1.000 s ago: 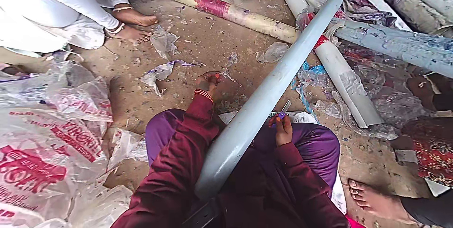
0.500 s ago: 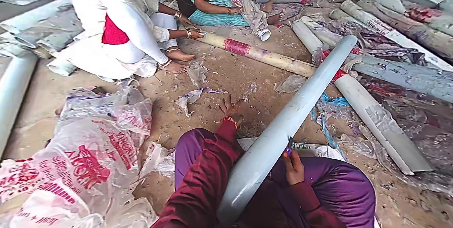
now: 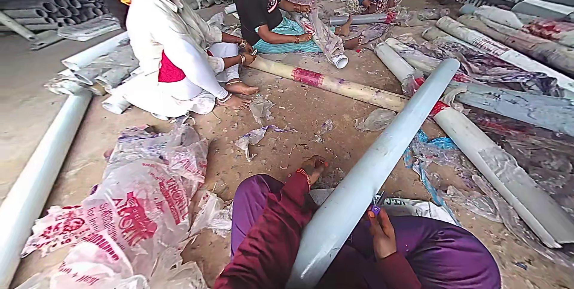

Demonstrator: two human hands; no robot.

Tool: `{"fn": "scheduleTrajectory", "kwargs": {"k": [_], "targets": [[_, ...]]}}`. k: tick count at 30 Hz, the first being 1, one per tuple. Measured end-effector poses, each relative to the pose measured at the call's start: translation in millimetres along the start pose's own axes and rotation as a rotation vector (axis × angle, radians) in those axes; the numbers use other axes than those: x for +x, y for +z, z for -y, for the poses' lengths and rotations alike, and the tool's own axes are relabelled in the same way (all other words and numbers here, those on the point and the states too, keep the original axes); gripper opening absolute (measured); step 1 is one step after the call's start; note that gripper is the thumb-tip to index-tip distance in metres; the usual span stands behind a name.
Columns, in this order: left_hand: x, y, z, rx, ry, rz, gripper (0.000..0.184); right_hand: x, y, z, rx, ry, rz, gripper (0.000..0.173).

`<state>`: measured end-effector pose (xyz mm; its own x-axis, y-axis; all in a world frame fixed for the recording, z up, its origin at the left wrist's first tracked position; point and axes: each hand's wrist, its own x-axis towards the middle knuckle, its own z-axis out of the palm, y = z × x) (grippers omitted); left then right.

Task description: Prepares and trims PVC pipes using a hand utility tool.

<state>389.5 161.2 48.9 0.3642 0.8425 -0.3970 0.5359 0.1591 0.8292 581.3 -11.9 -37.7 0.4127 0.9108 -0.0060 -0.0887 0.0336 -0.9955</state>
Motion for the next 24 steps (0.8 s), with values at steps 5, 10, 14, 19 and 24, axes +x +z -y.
{"fn": "scheduleTrajectory", "kwargs": {"k": [5,10,14,19,24], "targets": [[-70,27,-9,-0.019,0.252,0.283,0.083,2,0,9,0.016,0.013,-0.015,0.029],[-73,36,17,-0.093,0.201,0.406,0.124,-4,15,43,0.026,0.023,-0.115,0.021],[-68,44,45,-0.648,0.119,0.466,0.104,3,20,81,-0.375,-0.047,-0.037,0.036],[-61,43,33,-0.46,0.132,0.19,0.08,40,10,117,-0.609,0.241,0.237,0.03],[-50,47,32,0.399,0.327,-0.13,0.044,61,-28,92,-0.246,0.439,0.081,0.029]]}}
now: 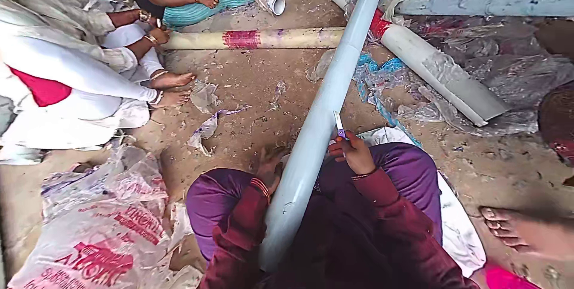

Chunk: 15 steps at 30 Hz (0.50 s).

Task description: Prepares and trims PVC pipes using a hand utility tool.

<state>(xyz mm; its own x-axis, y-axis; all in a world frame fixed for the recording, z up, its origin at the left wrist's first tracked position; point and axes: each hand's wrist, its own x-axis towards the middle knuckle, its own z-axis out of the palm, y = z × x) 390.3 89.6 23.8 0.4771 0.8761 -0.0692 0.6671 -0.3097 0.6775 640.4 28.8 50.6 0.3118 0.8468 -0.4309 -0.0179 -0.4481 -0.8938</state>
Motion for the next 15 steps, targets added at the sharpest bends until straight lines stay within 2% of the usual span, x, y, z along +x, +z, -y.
{"fn": "scheduleTrajectory", "kwargs": {"k": [2,4,6,9,10,12,15], "targets": [[-9,5,-9,-0.014,0.017,-0.032,0.037,11,-10,-14,0.083,-0.016,0.001,0.027],[-19,1,-23,-0.005,0.028,-0.054,0.04,16,-11,-23,0.098,-0.074,-0.001,0.024],[-23,-1,-44,0.06,0.03,-0.025,0.057,17,-9,-23,0.101,-0.155,-0.013,0.021],[-21,10,-77,0.323,-0.014,0.081,0.106,23,-4,-24,0.114,-0.22,-0.002,0.02],[-16,14,-86,0.399,-0.095,0.152,0.118,25,-3,-26,0.112,-0.229,0.005,0.021],[-2,19,-101,0.549,-0.271,0.281,0.125,30,-1,-30,0.079,-0.227,0.008,0.022],[4,21,-96,0.566,-0.243,0.254,0.121,33,2,-34,-0.031,-0.208,0.014,0.026]]}}
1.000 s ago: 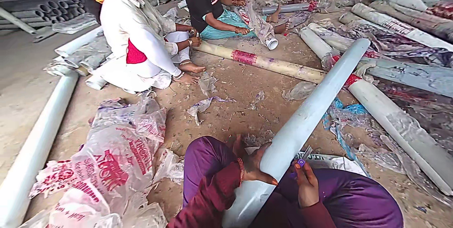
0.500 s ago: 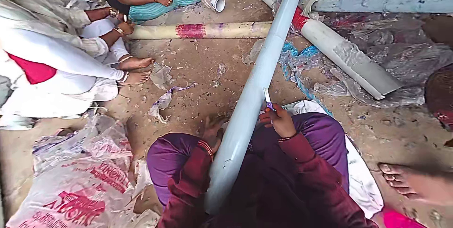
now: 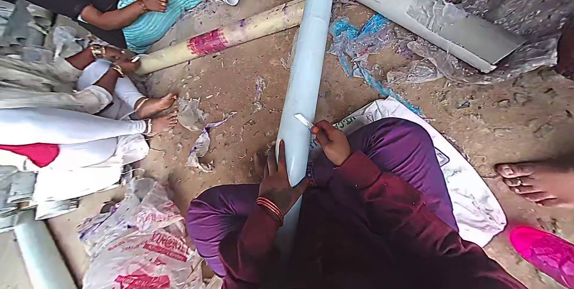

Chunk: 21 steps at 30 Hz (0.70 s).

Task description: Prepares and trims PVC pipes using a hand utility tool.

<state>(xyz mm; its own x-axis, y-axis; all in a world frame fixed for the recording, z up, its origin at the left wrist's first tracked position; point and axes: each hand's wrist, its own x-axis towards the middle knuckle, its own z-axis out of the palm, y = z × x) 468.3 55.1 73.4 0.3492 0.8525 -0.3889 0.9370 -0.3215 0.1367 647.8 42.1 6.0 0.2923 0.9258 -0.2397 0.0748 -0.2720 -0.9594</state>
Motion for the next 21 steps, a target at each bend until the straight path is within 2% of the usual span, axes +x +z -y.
{"fn": "scheduleTrajectory", "kwargs": {"k": [4,10,16,21], "targets": [[5,8,16,-0.097,0.105,-0.101,0.123,0,2,7,-0.101,-0.013,0.037,0.03],[7,8,24,-0.118,0.121,-0.125,0.124,1,-4,15,-0.165,-0.019,0.144,0.031],[7,9,21,-0.115,0.099,-0.1,0.122,10,4,-2,-0.106,-0.105,-0.022,0.028],[8,5,21,-0.114,0.087,-0.056,0.122,11,4,-2,-0.139,-0.106,0.054,0.027]]}}
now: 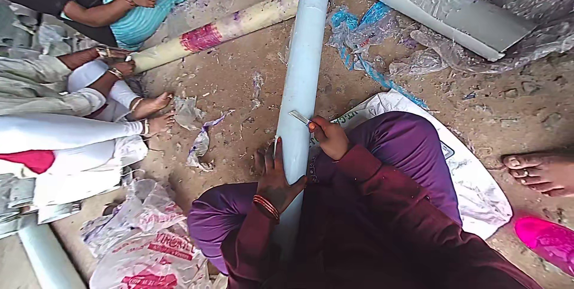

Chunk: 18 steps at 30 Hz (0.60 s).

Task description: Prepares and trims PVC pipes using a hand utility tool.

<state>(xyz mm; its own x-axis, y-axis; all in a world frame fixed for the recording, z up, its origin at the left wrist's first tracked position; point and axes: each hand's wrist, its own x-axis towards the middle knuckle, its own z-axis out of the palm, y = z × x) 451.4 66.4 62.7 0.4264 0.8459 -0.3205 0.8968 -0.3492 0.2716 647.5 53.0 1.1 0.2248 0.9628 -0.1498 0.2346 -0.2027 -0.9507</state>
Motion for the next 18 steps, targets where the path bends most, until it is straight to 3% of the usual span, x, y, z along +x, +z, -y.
{"fn": "scheduleTrajectory", "kwargs": {"k": [5,11,18], "targets": [[-0.5,0.7,0.6,0.008,-0.002,0.009,0.122,-0.9,-3.1,-4.3,-0.007,-0.014,0.046,0.027],[-1.1,-2.3,-4.9,0.041,-0.036,0.04,0.12,1.4,3.2,-7.7,0.035,-0.047,-0.055,0.025],[-1.1,-1.7,-3.0,0.015,-0.021,0.035,0.12,1.0,-6.3,-2.3,-0.088,-0.053,0.066,0.028]]}}
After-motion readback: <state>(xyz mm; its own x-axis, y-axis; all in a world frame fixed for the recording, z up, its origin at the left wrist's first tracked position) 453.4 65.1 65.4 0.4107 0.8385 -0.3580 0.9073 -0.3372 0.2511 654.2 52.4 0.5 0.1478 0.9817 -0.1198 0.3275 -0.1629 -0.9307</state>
